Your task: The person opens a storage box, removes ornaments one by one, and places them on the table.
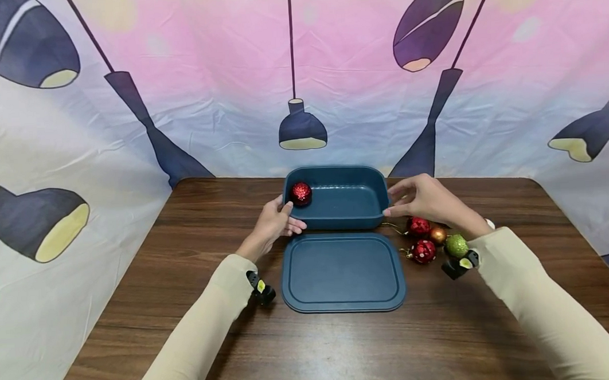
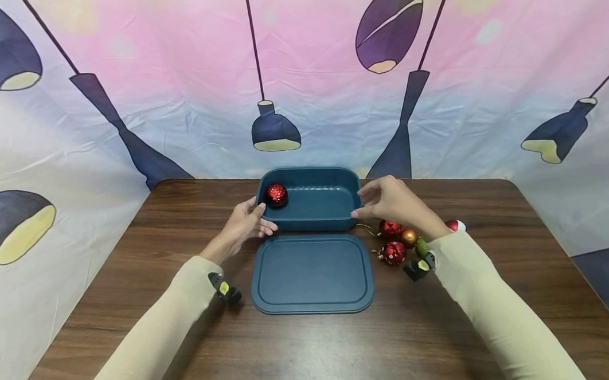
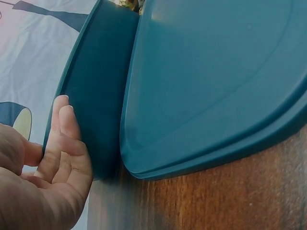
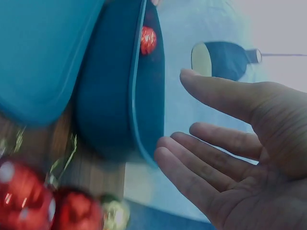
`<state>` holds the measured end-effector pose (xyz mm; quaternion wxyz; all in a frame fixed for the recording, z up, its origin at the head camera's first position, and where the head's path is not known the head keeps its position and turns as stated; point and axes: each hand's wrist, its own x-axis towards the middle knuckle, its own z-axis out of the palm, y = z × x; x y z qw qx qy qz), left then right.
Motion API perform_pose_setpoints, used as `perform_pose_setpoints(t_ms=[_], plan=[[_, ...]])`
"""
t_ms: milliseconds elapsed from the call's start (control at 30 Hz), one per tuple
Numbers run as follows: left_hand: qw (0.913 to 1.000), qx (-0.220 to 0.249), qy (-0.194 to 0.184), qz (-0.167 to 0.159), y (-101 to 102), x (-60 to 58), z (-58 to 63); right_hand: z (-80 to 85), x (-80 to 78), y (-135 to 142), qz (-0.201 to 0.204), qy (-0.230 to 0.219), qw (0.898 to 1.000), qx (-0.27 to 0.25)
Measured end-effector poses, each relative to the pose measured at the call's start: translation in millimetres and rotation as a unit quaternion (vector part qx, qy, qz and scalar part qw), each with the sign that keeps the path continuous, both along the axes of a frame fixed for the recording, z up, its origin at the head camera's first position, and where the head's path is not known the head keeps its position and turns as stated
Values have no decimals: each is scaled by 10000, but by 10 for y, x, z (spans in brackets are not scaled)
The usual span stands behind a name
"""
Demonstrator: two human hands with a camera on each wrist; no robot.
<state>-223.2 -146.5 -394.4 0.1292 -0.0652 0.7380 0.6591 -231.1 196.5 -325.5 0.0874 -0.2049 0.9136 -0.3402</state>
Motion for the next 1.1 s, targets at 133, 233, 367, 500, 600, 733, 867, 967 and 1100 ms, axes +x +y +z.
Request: perform_pose_setpoints(t_ms=[133,233,367,500,600,733,867,967,1100], plan=[[10000,-22,44,-45,4,-5,-5,-9,-106,-215,190,-159,9994,-229],[10000,-54,67,-40,5,-10,-8,-28,-177,-382,360,-244,9985,-342],[9999,-72,78,-21,-1,-13,-2,-55,-257,-614,491,-272,9978,-344],[10000,-52,65,-16,-2,-11,12,-84,-323,-835,407,-321,9984,-210],[10000,-52,40,-5,2,-10,15,-125,-373,-988,212,-414,9989,-76],[10000,-57,21,-8,2,-12,10,-227,-447,-1169,59,-508,9987,-70],[10000,-61,0,-34,-4,-7,7,-330,-491,-1313,19,-579,9982,-148],[10000,-52,-13,-55,-11,-8,3,-389,-514,-1407,-38,-641,9975,-290],[10000,-12,-31,-41,-9,-8,7,-464,-556,-1519,-205,-698,9961,-497]])
